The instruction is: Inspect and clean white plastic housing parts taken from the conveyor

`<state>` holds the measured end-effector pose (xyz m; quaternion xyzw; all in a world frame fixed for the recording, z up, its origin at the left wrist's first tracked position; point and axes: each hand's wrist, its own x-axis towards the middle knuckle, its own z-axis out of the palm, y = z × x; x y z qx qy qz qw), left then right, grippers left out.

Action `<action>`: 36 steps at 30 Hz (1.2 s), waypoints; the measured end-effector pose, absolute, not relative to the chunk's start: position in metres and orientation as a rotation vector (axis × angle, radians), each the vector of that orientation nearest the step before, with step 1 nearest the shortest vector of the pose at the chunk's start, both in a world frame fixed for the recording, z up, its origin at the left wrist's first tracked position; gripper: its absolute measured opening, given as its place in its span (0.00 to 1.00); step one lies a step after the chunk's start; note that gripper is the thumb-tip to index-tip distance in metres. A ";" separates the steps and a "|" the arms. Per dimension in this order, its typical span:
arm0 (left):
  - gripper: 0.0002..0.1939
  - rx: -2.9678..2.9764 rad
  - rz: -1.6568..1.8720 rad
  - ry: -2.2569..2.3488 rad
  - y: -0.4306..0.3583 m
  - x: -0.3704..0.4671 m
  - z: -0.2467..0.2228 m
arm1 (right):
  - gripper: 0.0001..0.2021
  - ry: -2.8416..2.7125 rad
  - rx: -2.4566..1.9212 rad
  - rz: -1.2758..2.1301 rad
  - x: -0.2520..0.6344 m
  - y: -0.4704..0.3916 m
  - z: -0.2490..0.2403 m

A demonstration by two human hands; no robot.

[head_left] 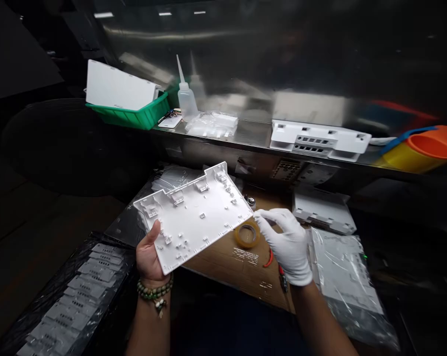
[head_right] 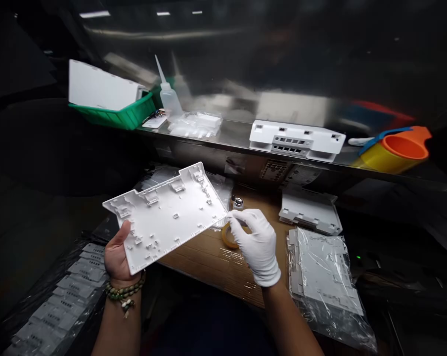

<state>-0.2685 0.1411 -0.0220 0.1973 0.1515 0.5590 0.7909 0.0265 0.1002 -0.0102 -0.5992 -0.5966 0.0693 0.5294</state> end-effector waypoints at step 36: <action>0.33 0.513 1.136 0.611 0.106 -0.234 -0.052 | 0.08 -1.343 -1.513 0.311 0.037 0.153 -0.028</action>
